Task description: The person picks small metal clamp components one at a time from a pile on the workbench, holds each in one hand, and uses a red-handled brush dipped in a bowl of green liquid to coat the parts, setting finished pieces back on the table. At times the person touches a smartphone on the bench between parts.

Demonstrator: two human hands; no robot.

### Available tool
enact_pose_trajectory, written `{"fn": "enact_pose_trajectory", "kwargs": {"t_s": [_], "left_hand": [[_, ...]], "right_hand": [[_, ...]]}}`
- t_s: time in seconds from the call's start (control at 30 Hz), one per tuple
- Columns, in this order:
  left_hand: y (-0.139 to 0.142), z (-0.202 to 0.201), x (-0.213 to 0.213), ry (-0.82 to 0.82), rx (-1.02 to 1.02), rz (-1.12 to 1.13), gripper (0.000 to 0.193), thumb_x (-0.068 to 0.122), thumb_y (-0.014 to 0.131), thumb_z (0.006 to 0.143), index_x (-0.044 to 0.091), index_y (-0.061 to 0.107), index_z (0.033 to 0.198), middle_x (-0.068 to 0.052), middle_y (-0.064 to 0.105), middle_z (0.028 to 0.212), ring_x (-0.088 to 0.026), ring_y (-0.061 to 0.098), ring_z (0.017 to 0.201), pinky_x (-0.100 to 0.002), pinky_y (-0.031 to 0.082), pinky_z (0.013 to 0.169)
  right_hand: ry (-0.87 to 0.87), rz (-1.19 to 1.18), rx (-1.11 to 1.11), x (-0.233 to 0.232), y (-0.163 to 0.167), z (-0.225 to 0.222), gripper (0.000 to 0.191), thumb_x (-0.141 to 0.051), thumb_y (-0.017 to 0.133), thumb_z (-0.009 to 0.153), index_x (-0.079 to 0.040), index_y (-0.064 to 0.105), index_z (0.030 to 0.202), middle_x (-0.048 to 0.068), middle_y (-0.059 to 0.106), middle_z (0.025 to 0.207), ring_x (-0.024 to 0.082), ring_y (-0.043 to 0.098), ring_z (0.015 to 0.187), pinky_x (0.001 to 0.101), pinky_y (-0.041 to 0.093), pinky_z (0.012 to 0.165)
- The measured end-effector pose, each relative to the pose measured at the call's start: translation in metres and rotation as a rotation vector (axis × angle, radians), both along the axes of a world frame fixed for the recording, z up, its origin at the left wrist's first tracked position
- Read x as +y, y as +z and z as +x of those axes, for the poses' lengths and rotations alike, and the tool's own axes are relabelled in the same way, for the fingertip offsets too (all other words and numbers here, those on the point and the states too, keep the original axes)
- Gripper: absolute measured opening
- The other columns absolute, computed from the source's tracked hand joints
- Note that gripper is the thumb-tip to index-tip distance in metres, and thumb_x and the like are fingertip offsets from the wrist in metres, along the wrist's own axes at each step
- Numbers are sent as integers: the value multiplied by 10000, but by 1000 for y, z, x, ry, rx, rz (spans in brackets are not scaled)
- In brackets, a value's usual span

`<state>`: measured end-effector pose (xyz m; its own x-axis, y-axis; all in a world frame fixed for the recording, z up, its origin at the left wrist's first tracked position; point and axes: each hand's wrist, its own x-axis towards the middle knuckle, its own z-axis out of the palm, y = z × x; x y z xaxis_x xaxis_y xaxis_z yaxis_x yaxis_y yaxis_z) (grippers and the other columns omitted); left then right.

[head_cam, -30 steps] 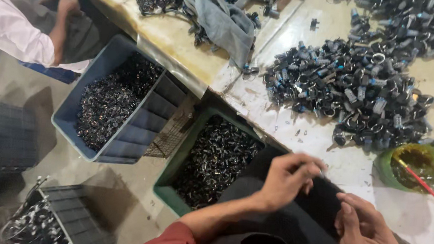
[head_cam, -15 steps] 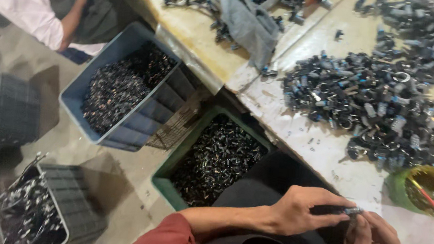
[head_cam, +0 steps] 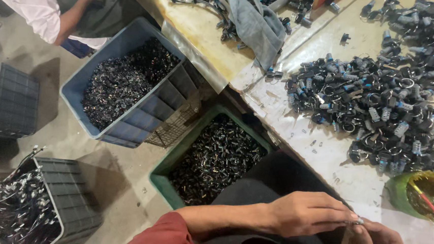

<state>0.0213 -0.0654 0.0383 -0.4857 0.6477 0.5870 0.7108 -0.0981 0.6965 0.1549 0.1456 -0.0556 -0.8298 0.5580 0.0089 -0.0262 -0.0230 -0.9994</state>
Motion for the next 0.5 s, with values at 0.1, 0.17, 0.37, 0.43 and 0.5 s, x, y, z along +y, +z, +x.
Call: {"fn": "enact_pose_trajectory", "kwargs": {"t_s": [0.1, 0.17, 0.37, 0.43, 0.5], "left_hand": [[3, 1, 1, -13, -47, -4, 311, 116, 730, 1018, 87, 659, 1319, -67, 716, 1206, -219, 706, 1004, -313, 591, 905], [2, 1, 6, 11, -138, -23, 283, 123, 759, 984, 76, 693, 1255, -97, 720, 1080, -256, 703, 898, -347, 575, 815], [0, -3, 31, 170, -491, -81, 226, 60, 710, 976, 29, 728, 1199, -113, 778, 1060, -185, 764, 937, -290, 603, 848], [4, -5, 38, 200, -531, -115, 247, 53, 736, 943, 16, 731, 1188, -112, 785, 1036, -148, 748, 917, -267, 581, 846], [10, -8, 43, 193, -536, -109, 263, 46, 756, 923, 15, 728, 1183, -109, 784, 1034, -136, 735, 920, -259, 569, 856]], "right_hand": [[-24, 1, -19, -16, 17, 8, 144, -56, 722, 1040, 52, 628, 1051, 137, 690, 934, 105, 621, 780, 228, 483, 669], [-225, -97, -352, -22, 40, 12, 168, -81, 708, 1016, 73, 645, 993, 130, 633, 766, 122, 498, 569, 252, 332, 431], [-669, -154, 151, 9, 105, -13, 414, -192, 585, 993, -242, 458, 1384, -7, 620, 914, 27, 529, 674, 171, 343, 454], [-468, 20, 137, 18, 113, -18, 232, -259, 561, 1135, -102, 570, 1305, 44, 613, 959, 46, 459, 665, 204, 371, 538], [-595, 52, 189, 23, 113, -16, 201, -270, 528, 1143, -85, 598, 1181, 78, 649, 953, 74, 473, 626, 221, 359, 506]]}}
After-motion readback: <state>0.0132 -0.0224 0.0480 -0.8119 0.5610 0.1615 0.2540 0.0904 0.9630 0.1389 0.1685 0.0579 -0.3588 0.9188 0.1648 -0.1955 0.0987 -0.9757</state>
